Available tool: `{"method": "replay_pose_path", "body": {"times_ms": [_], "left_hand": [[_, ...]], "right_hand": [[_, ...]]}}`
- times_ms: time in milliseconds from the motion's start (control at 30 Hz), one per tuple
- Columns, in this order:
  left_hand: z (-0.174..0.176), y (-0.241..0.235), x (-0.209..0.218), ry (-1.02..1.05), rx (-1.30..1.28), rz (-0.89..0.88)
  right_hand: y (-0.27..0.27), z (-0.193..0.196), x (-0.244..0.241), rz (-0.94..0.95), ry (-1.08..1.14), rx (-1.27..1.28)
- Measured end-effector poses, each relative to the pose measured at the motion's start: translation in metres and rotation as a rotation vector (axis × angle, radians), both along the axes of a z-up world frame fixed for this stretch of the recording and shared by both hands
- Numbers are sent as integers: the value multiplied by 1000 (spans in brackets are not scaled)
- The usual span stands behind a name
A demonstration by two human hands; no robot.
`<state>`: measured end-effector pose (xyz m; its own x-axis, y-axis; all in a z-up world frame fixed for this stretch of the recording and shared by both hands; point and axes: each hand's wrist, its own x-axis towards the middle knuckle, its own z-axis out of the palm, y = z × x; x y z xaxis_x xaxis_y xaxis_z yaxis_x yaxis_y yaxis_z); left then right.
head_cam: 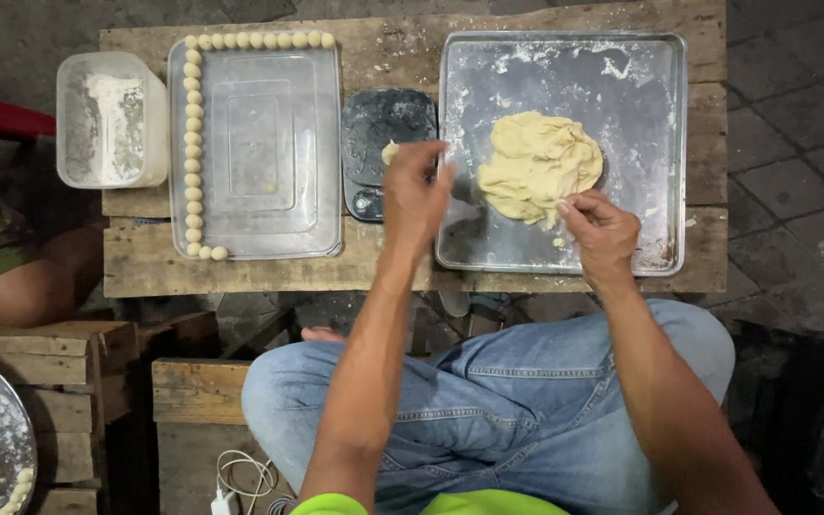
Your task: The person tears small pieces of dough from a larger mass on a metal tray, weighs them on a digital scale, and rolls them into balls between their palms. The finished dough balls are placed in a row on a separate tray. The person repeats this process continuously.
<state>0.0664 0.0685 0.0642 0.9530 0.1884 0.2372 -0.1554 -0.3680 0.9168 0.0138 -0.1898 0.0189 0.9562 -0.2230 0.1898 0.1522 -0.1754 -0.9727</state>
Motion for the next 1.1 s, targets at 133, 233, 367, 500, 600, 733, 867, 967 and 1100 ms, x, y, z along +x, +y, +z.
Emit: {"method": "replay_pose_path", "body": {"times_ms": [133, 233, 367, 500, 600, 733, 867, 967, 1100], "left_hand": [[-22, -42, -16, -17, -44, -324], [-36, -67, -24, -44, -3, -431], [-31, -73, -30, -102, 136, -445], [-35, -65, -25, -123, 186, -425], [-49, -57, -16, -100, 92, -418], [-25, -55, -23, -1, 21, -554], [-27, -61, -24, 25, 35, -568], [-33, -59, -20, 21, 37, -496], [-18, -27, -7, 30, -32, -363]], "right_hand": [[7, 4, -3, 66, 169, 293], [14, 20, -7, 89, 218, 310], [1, -18, -4, 123, 231, 305], [8, 5, -7, 175, 244, 340], [11, 12, -6, 209, 234, 286], [3, -4, -7, 195, 223, 268], [1, -4, -8, 186, 210, 274], [9, 9, -6, 271, 139, 185], [5, 13, -6, 244, 127, 145]]}}
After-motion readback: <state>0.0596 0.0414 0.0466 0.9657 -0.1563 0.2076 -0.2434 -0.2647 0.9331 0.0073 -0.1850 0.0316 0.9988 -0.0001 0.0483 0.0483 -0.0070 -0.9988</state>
